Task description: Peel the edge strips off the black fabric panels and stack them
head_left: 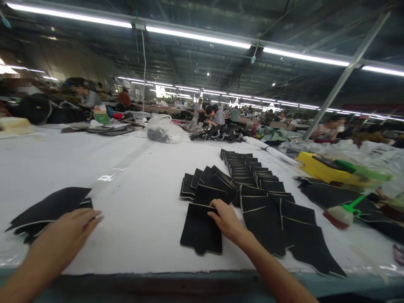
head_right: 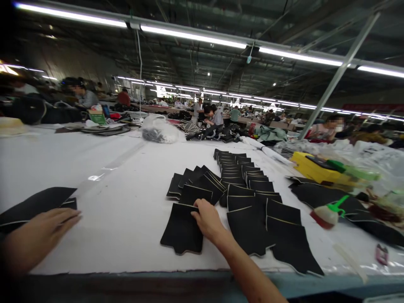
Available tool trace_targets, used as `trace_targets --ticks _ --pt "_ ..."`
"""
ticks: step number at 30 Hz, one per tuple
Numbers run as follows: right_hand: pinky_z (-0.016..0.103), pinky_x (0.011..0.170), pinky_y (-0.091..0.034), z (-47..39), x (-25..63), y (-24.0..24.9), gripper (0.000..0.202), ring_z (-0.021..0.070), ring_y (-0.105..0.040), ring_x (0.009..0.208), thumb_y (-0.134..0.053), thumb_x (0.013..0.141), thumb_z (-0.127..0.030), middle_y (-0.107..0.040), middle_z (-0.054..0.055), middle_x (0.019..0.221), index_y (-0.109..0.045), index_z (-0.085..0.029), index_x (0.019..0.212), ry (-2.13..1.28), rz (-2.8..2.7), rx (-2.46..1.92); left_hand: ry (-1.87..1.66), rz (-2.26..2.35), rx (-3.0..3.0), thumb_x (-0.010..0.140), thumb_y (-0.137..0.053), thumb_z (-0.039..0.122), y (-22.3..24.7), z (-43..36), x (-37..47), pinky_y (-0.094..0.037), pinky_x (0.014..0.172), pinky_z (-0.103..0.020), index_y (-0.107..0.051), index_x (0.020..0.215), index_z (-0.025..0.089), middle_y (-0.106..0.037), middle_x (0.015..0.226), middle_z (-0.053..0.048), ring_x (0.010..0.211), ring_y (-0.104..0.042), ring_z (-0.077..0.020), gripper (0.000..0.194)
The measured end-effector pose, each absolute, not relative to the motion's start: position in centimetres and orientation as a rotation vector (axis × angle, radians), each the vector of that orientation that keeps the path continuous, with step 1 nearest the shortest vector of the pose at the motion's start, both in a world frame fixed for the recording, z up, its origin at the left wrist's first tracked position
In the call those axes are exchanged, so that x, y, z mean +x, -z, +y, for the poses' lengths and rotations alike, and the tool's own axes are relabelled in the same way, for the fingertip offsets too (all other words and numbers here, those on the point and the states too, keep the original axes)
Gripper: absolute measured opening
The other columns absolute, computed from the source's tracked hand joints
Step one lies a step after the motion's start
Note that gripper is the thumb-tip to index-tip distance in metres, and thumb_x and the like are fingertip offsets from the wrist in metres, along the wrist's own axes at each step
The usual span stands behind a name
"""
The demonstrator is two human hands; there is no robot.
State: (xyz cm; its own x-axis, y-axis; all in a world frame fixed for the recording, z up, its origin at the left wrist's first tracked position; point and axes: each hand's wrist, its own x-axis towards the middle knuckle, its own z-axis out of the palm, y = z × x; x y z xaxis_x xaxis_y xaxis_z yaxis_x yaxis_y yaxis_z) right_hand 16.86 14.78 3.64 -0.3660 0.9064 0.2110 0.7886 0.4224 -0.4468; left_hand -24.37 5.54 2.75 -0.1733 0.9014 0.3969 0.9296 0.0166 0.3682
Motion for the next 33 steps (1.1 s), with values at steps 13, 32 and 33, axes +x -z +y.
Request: trace_targets --ticks 13,32,33 --pt "0.021 0.061 -0.033 5.5 13.9 -4.3 0.009 0.0116 -0.049 0.069 -0.061 0.081 -0.011 -0.056 -0.004 0.073 -0.065 -0.017 0.084 -1.415 -2.393 -0.950 0.997 -2.655 -3.228 0.077 -0.057 0.028 -3.7 1.7 -7.0 -0.024 0.048 -0.020 -0.069 0.069 0.011 -0.042 0.053 0.005 0.052 -0.034 -0.0082 0.022" --pt "0.034 0.083 -0.036 2.3 13.7 -0.5 0.019 0.0208 -0.048 0.094 -0.067 0.084 -0.014 -0.057 0.004 0.102 -0.058 -0.021 0.098 -0.647 -2.552 -0.725 1.342 -3.210 -2.951 0.061 -0.062 0.029 -1.6 1.0 -6.6 -0.035 0.044 -0.020 -0.058 0.056 0.014 -0.051 0.045 0.003 0.042 -0.045 -0.0098 0.016" --pt "0.035 0.083 -0.035 2.2 13.6 -0.4 0.020 0.0207 -0.048 0.093 -0.070 0.083 -0.015 -0.057 0.003 0.101 -0.057 -0.020 0.097 -0.617 -2.550 -0.721 1.382 -3.236 -2.920 0.061 -0.063 0.030 -1.5 0.9 -6.5 -0.034 0.044 -0.020 -0.058 0.055 0.014 -0.051 0.045 0.003 0.041 -0.044 -0.0096 0.018"
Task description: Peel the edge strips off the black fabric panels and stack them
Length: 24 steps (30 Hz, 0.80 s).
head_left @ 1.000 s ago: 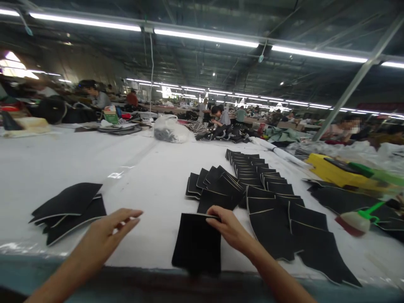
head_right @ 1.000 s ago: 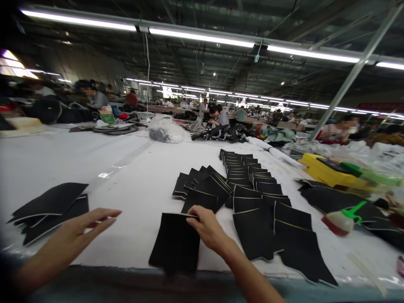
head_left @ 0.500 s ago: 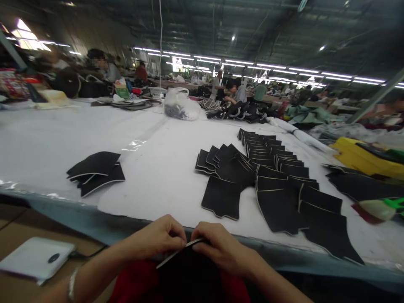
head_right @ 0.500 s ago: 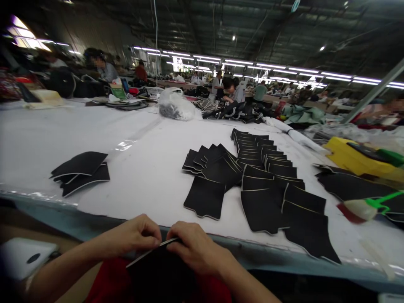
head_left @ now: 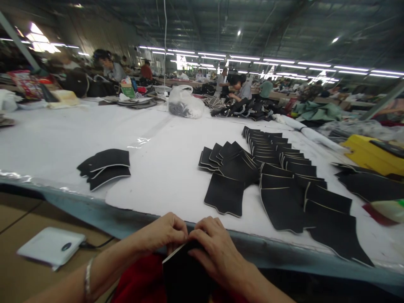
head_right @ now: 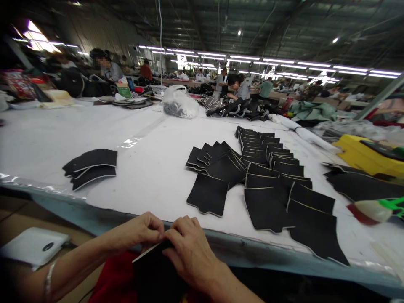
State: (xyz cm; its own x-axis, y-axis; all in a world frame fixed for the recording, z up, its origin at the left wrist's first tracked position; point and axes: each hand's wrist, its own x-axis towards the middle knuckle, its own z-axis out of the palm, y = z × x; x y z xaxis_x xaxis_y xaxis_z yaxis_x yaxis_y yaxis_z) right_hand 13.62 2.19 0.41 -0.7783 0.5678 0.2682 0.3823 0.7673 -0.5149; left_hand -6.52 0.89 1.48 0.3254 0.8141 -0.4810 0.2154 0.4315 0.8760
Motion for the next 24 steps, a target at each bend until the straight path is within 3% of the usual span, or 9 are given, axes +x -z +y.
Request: trace_targets --ticks 12,17,24 --pt "0.035 0.073 -0.029 1.7 13.3 1.4 0.002 0.0183 -0.044 0.077 -0.057 0.093 -0.018 -0.057 0.003 0.082 -0.058 -0.016 0.093 -0.208 -2.443 -0.501 -0.595 1.250 1.035 0.059 -0.059 0.027 -0.8 0.0 -6.1 -0.031 0.044 -0.020 -0.060 0.059 0.014 -0.051 0.045 0.003 0.042 -0.042 -0.0089 0.014" --pt "0.034 0.073 -0.030 2.0 13.2 1.5 0.010 0.0183 -0.045 0.078 -0.064 0.089 -0.021 -0.056 0.002 0.082 -0.055 -0.017 0.087 -0.282 -2.544 -0.495 -0.543 1.263 1.081 0.061 -0.059 0.032 -0.5 -0.3 -5.8 -0.030 0.043 -0.021 -0.055 0.058 0.016 -0.048 0.046 0.004 0.042 -0.040 -0.0092 0.017" --pt "0.033 0.079 -0.034 2.3 12.9 0.4 0.020 0.0182 -0.048 0.090 -0.070 0.086 -0.024 -0.056 0.002 0.095 -0.051 -0.019 0.088 -0.546 -2.711 -0.590 -0.460 1.355 1.409 0.060 -0.052 0.022 0.0 -0.4 -6.1 -0.022 0.047 -0.022 -0.055 0.056 0.015 -0.044 0.052 0.005 0.051 -0.034 -0.0099 0.008"
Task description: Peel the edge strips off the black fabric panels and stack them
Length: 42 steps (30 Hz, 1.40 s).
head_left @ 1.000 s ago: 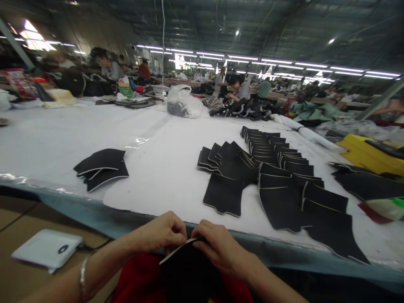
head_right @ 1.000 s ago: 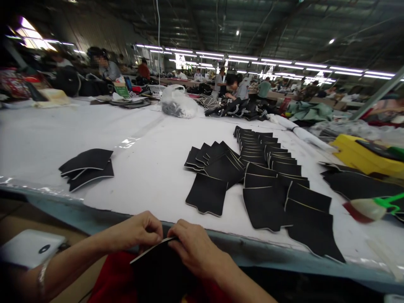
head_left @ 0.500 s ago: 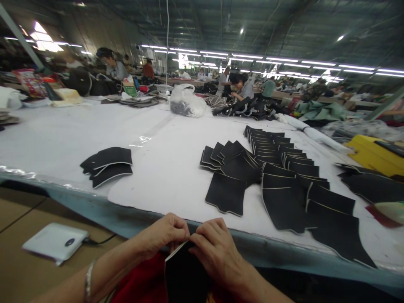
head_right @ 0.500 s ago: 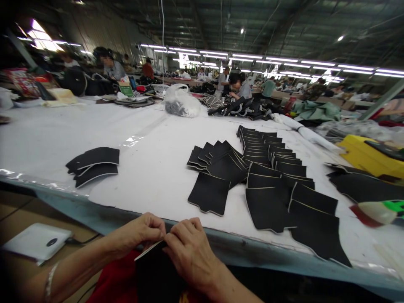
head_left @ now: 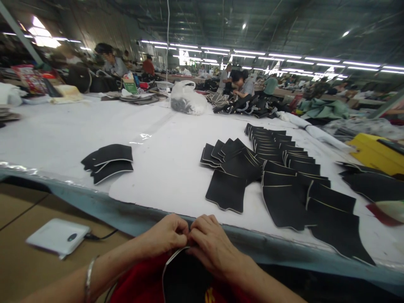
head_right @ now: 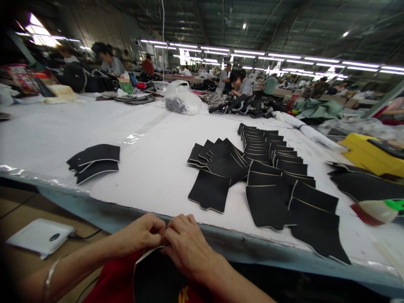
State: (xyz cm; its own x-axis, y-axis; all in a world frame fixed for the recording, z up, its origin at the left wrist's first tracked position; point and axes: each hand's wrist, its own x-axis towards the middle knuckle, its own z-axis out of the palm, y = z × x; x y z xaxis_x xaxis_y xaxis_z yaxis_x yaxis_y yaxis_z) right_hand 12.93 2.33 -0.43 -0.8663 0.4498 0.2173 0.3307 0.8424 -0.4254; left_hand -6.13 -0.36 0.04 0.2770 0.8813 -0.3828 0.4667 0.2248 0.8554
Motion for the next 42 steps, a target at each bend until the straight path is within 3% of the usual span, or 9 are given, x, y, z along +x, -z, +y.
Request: trace_targets --ticks 7,11,16,21,26,34,42 --pt "0.041 0.085 -0.037 0.0 13.3 -1.4 0.026 0.0215 -0.050 0.089 -0.073 0.081 -0.030 -0.058 0.003 0.089 -0.049 -0.019 0.081 -0.496 -2.700 -0.434 -0.396 1.572 1.705 0.065 -0.049 0.016 -2.2 -0.4 -7.0 -0.020 0.053 -0.024 -0.053 0.055 0.017 -0.044 0.053 0.004 0.055 -0.036 -0.0120 0.011" --pt "0.041 0.103 -0.033 0.0 13.5 -2.6 0.019 0.0205 -0.049 0.105 -0.066 0.086 -0.016 -0.057 0.005 0.108 -0.047 -0.020 0.086 -0.689 -2.592 -0.472 -0.421 1.291 1.654 0.081 -0.050 0.026 -2.5 -0.6 -6.7 -0.027 0.055 -0.022 -0.061 0.066 0.016 -0.047 0.060 0.004 0.060 -0.039 -0.0125 0.021" --pt "0.031 0.089 -0.043 0.9 14.0 -2.0 0.017 0.0175 -0.050 0.100 -0.054 0.091 -0.008 -0.055 0.003 0.108 -0.044 -0.021 0.085 -1.019 -2.456 -0.700 -0.477 1.257 1.635 0.096 -0.038 0.045 -2.2 -1.9 -7.7 -0.033 0.062 -0.022 -0.065 0.077 0.014 -0.054 0.070 0.001 0.068 -0.046 -0.0146 0.045" --pt "0.031 0.078 -0.043 1.3 13.9 -0.3 0.013 0.0174 -0.050 0.085 -0.052 0.094 -0.013 -0.057 0.001 0.093 -0.045 -0.021 0.087 -1.091 -2.461 -0.789 -0.489 1.365 1.707 0.088 -0.059 0.039 -2.1 -4.4 -8.4 -0.039 0.074 -0.022 -0.066 0.111 0.022 -0.067 0.100 -0.001 0.087 -0.057 -0.0191 0.030" --pt "0.030 0.077 -0.042 1.8 13.5 -0.3 0.009 0.0165 -0.050 0.084 -0.051 0.095 -0.014 -0.057 0.001 0.092 -0.048 -0.021 0.090 -1.081 -2.489 -0.745 -0.522 1.468 1.839 0.090 -0.056 0.028 -1.2 -4.9 -8.3 -0.038 0.071 -0.022 -0.070 0.101 0.020 -0.066 0.087 -0.001 0.080 -0.059 -0.0170 0.020" --pt "0.028 0.072 -0.040 2.2 13.4 -1.3 0.007 0.0153 -0.050 0.077 -0.051 0.095 -0.015 -0.057 0.000 0.087 -0.050 -0.020 0.089 -1.071 -2.524 -0.778 -0.569 1.350 1.523 0.083 -0.060 0.027 -2.4 -3.8 -8.2 -0.040 0.066 -0.020 -0.075 0.087 0.018 -0.068 0.078 0.001 0.074 -0.058 -0.0156 0.018" --pt "0.026 0.063 -0.035 2.0 13.4 -1.5 0.012 0.0139 -0.048 0.069 -0.051 0.096 -0.019 -0.056 -0.001 0.080 -0.049 -0.019 0.084 -1.146 -2.496 -0.829 -0.566 1.319 1.392 0.077 -0.060 0.027 -2.3 -3.7 -8.0 -0.034 0.058 -0.021 -0.073 0.079 0.013 -0.060 0.066 0.002 0.063 -0.049 -0.0131 0.019"
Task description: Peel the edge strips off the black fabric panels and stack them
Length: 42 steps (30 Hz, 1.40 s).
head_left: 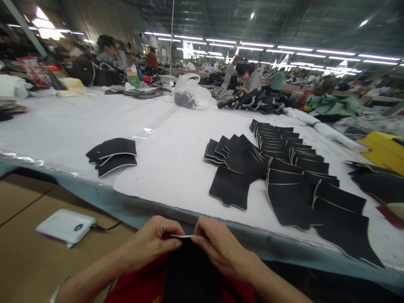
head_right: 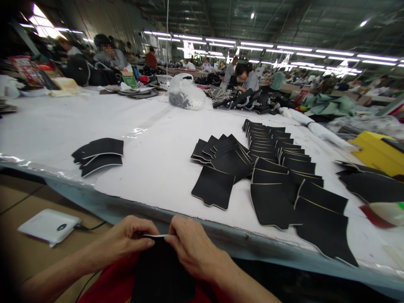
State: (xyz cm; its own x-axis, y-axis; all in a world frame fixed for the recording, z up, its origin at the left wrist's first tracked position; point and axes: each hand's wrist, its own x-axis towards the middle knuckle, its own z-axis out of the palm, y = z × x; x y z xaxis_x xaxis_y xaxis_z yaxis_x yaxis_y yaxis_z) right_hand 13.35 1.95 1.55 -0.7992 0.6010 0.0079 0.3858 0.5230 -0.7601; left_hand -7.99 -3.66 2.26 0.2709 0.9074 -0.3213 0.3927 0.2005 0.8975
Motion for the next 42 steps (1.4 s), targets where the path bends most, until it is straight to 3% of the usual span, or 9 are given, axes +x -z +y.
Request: trace_targets --ticks 9,14,19,21,27,36,42 --pt "0.027 0.063 -0.035 1.8 12.8 -0.8 0.010 0.0152 -0.048 0.069 -0.050 0.094 -0.018 -0.056 0.001 0.079 -0.048 -0.019 0.084 -1.040 -2.501 -0.853 -0.553 1.412 1.736 0.084 -0.054 0.023 -2.3 -3.2 -6.6 -0.036 0.066 -0.022 -0.071 0.080 0.018 -0.063 0.077 0.001 0.073 -0.056 -0.0148 0.018" --pt "0.025 0.059 -0.033 1.8 12.6 -0.8 0.015 0.0133 -0.048 0.065 -0.059 0.089 -0.016 -0.054 -0.003 0.074 -0.047 -0.020 0.081 -1.076 -2.417 -0.860 -0.539 1.346 1.672 0.084 -0.054 0.023 -2.0 -3.1 -6.7 -0.038 0.068 -0.023 -0.070 0.079 0.018 -0.065 0.077 0.001 0.076 -0.058 -0.0159 0.018" --pt "0.026 0.072 -0.041 1.5 13.7 0.1 0.030 0.0162 -0.058 0.082 -0.068 0.081 -0.011 -0.063 -0.001 0.093 -0.051 -0.022 0.104 -1.207 -2.394 -0.859 -0.536 1.307 1.632 0.085 -0.052 0.021 -1.1 -3.5 -6.8 -0.039 0.074 -0.023 -0.073 0.087 0.020 -0.066 0.085 0.000 0.084 -0.060 -0.0169 0.021" --pt "0.027 0.077 -0.041 1.5 14.2 0.4 0.027 0.0172 -0.059 0.088 -0.069 0.081 -0.011 -0.065 -0.001 0.097 -0.057 -0.022 0.103 -1.179 -2.470 -0.836 -0.510 1.306 1.649 0.086 -0.051 0.022 -0.8 -3.6 -6.8 -0.038 0.076 -0.023 -0.073 0.092 0.021 -0.067 0.087 0.000 0.085 -0.060 -0.0167 0.023" --pt "0.022 0.069 -0.041 1.6 14.4 0.8 0.007 0.0136 -0.060 0.076 -0.066 0.085 -0.013 -0.065 -0.002 0.083 -0.065 -0.019 0.088 -1.168 -2.447 -0.838 -0.423 1.378 1.772 0.087 -0.051 0.019 -0.8 -3.7 -6.4 -0.036 0.076 -0.024 -0.072 0.092 0.022 -0.064 0.087 0.000 0.086 -0.059 -0.0163 0.022" --pt "0.020 0.059 -0.034 1.5 14.1 1.4 0.009 0.0104 -0.055 0.063 -0.065 0.086 -0.021 -0.060 -0.004 0.067 -0.067 -0.018 0.079 -1.276 -2.327 -0.926 -0.505 1.397 1.784 0.091 -0.049 0.032 -0.1 -3.5 -5.1 -0.034 0.065 -0.024 -0.064 0.069 0.016 -0.056 0.071 0.001 0.071 -0.054 -0.0143 0.030" --pt "0.020 0.064 -0.038 1.8 15.8 1.0 0.017 0.0119 -0.058 0.069 -0.056 0.092 -0.027 -0.066 -0.002 0.076 -0.072 -0.019 0.090 -1.471 -2.237 -0.920 -0.537 1.363 1.665 0.090 -0.050 0.038 0.3 -3.7 -5.8 -0.035 0.063 -0.023 -0.064 0.071 0.016 -0.056 0.069 0.002 0.068 -0.052 -0.0135 0.033"
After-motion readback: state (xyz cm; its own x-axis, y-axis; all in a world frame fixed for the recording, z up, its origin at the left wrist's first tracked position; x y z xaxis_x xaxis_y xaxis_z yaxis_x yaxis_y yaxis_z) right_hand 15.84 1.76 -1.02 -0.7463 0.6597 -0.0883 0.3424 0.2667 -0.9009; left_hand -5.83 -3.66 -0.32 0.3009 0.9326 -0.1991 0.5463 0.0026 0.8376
